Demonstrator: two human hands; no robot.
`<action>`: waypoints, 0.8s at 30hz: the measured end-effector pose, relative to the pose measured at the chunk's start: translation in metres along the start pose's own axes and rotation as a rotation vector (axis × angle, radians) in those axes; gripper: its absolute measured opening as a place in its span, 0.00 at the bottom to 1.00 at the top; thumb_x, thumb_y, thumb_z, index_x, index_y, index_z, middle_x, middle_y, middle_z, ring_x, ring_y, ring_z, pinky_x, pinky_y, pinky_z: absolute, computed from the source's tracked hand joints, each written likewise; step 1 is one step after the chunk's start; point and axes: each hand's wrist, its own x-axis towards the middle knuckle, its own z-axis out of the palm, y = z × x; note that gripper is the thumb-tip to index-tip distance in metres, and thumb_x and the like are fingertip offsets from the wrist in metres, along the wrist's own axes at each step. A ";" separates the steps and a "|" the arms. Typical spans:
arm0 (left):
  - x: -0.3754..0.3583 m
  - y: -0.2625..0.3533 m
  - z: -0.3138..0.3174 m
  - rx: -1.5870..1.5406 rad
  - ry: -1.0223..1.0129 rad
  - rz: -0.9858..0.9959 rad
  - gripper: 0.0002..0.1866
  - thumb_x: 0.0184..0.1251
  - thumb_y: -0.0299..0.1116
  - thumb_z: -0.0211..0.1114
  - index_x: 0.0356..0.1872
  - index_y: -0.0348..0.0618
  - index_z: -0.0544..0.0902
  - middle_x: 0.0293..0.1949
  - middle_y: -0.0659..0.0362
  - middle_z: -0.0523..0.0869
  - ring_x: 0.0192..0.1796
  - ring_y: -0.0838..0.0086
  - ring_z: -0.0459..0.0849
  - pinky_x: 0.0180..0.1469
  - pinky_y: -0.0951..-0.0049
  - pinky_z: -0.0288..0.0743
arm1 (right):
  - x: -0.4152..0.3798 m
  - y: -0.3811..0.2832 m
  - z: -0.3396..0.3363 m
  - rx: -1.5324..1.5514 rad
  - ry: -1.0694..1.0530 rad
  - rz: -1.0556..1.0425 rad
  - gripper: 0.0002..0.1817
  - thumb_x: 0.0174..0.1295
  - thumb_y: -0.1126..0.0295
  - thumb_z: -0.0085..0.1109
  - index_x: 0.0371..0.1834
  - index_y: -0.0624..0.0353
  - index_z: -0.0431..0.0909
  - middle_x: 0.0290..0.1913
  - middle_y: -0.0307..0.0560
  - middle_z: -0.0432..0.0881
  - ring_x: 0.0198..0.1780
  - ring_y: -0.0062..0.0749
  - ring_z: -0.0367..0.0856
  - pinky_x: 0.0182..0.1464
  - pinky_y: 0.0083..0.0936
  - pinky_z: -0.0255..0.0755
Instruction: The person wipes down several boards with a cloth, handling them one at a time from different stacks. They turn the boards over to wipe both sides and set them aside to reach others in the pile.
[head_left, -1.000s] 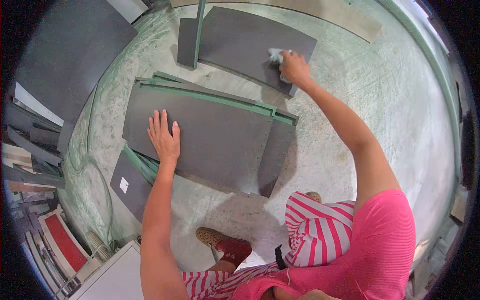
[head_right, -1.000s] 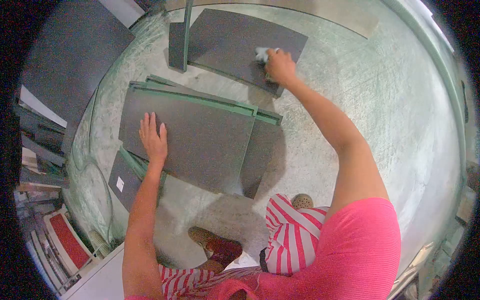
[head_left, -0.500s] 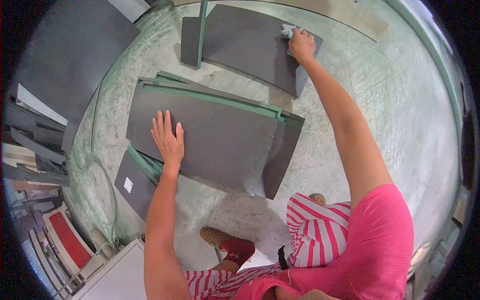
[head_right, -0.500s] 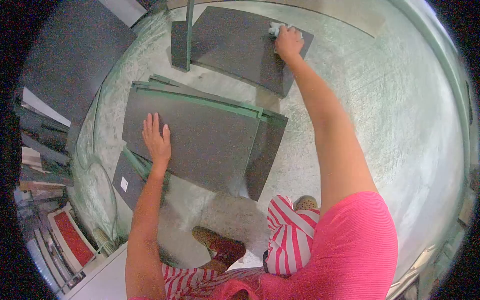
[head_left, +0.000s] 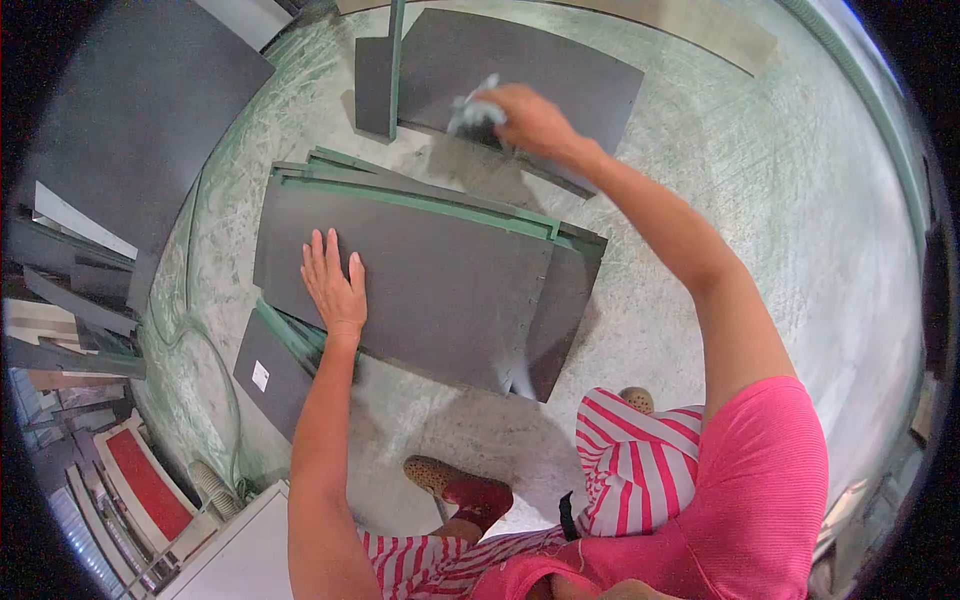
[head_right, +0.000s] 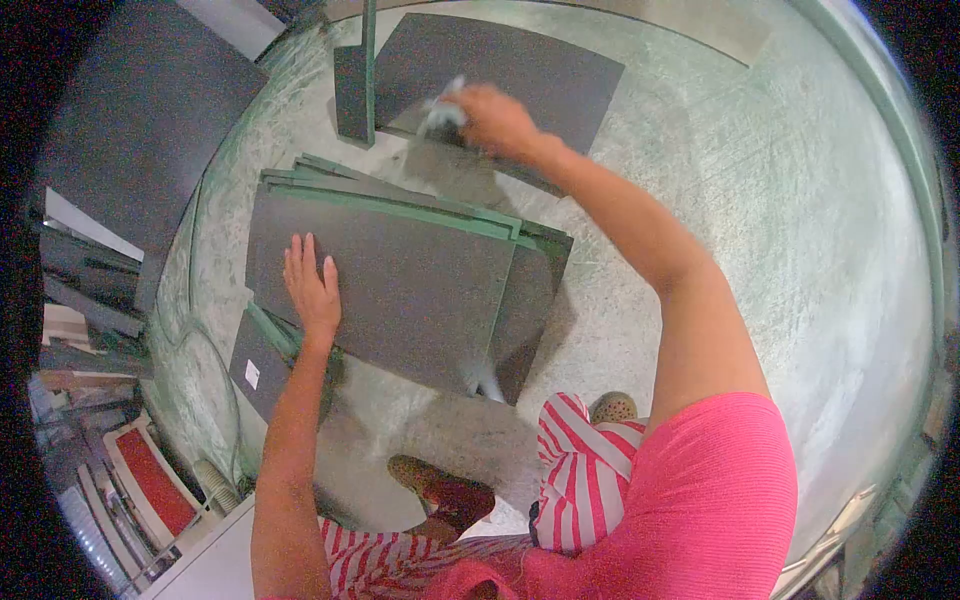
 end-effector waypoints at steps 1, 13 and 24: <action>0.000 -0.001 0.001 0.002 -0.001 -0.002 0.27 0.71 0.43 0.50 0.69 0.45 0.65 0.71 0.46 0.60 0.72 0.45 0.57 0.71 0.49 0.48 | 0.006 0.015 -0.006 -0.107 0.087 0.056 0.28 0.53 0.73 0.61 0.60 0.48 0.71 0.56 0.52 0.76 0.58 0.51 0.72 0.60 0.41 0.69; 0.001 0.003 -0.003 0.004 -0.041 -0.051 0.29 0.70 0.45 0.51 0.70 0.50 0.63 0.72 0.51 0.58 0.74 0.50 0.53 0.72 0.46 0.45 | 0.049 0.108 0.011 -0.556 0.274 0.288 0.25 0.56 0.65 0.57 0.59 0.52 0.68 0.57 0.52 0.74 0.69 0.51 0.60 0.60 0.65 0.59; 0.005 0.007 -0.004 0.013 -0.052 -0.046 0.29 0.69 0.43 0.52 0.70 0.50 0.62 0.73 0.50 0.57 0.74 0.48 0.52 0.72 0.44 0.45 | 0.099 0.098 0.022 -0.611 0.249 0.300 0.26 0.58 0.57 0.61 0.59 0.48 0.69 0.59 0.48 0.74 0.69 0.46 0.61 0.62 0.63 0.58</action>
